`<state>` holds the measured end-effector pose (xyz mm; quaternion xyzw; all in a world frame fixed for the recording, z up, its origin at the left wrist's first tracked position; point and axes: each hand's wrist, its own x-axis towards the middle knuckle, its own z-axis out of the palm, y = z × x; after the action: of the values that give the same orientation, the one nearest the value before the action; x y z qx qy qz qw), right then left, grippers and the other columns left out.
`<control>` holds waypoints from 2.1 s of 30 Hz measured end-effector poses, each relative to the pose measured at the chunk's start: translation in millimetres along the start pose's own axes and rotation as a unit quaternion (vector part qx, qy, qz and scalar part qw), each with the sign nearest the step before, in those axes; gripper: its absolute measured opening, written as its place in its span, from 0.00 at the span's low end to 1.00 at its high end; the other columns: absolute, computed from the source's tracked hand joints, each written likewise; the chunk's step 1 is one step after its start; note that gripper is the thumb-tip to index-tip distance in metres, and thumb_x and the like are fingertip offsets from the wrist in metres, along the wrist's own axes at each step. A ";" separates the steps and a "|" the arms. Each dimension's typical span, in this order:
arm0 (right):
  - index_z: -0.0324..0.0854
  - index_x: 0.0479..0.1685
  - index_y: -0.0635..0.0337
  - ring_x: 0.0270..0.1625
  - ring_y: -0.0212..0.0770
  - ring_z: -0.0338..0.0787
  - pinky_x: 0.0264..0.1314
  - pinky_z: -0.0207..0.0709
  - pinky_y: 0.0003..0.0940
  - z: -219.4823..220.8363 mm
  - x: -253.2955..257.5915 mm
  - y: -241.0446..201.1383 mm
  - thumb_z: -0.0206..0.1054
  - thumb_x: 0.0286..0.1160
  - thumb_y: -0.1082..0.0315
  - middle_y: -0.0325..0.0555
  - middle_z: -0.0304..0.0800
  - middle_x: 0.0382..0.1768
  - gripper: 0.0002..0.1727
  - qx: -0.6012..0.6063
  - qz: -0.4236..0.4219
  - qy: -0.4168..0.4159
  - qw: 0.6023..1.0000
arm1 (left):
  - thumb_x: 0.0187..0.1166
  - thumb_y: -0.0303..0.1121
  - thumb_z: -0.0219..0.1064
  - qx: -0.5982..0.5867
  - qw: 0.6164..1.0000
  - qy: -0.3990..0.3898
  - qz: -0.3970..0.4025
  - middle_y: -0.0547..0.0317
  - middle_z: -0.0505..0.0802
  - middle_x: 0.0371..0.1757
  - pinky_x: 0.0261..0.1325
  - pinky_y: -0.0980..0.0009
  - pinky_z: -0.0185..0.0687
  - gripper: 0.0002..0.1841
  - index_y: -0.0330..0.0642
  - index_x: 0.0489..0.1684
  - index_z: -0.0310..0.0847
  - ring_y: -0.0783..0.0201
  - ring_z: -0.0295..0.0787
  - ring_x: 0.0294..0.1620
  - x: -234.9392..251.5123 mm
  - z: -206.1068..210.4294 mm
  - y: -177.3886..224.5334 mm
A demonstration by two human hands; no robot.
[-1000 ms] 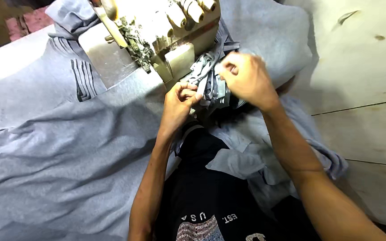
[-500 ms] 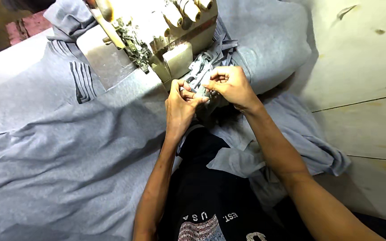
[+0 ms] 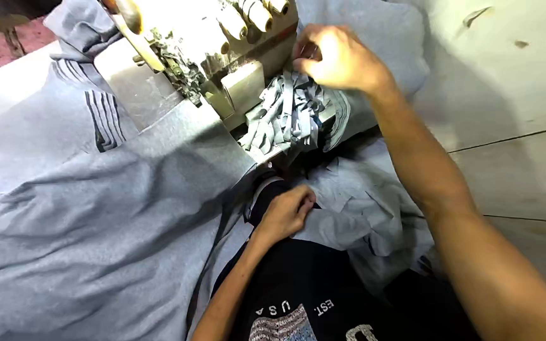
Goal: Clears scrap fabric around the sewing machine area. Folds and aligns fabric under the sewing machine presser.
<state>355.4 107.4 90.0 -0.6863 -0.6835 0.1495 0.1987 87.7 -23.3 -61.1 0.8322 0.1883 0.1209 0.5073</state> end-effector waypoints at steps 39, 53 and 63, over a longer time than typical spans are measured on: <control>0.81 0.71 0.54 0.75 0.61 0.76 0.78 0.67 0.55 -7.9 -23.6 -11.6 0.59 0.62 0.75 0.59 0.82 0.68 0.30 -0.120 -0.048 0.085 0.988 | 0.88 0.37 0.59 -0.029 0.999 0.027 -0.020 0.56 0.94 0.43 0.53 0.69 0.85 0.13 0.41 0.50 0.89 0.66 0.90 0.43 -20.7 31.4 -48.4; 0.90 0.45 0.56 0.38 0.35 0.88 0.46 0.82 0.37 18.7 -20.3 -19.7 0.71 0.77 0.63 0.43 0.92 0.39 0.08 0.080 -0.077 0.017 0.994 | 0.87 0.36 0.59 -0.031 0.999 0.025 -0.021 0.54 0.94 0.43 0.54 0.65 0.86 0.13 0.40 0.51 0.89 0.64 0.91 0.43 -21.4 30.7 -48.0; 0.89 0.48 0.54 0.46 0.23 0.89 0.55 0.84 0.22 -39.7 -5.0 -21.1 0.69 0.80 0.62 0.34 0.91 0.42 0.08 0.182 -0.087 0.057 0.978 | 0.87 0.36 0.59 -0.030 0.999 0.025 -0.024 0.54 0.94 0.43 0.53 0.67 0.86 0.13 0.40 0.51 0.89 0.65 0.90 0.43 -21.1 31.0 -48.4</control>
<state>355.7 99.4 134.6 -0.5843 -0.6892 0.2141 0.3712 71.6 -37.2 -118.6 0.8084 0.2169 0.1350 0.5302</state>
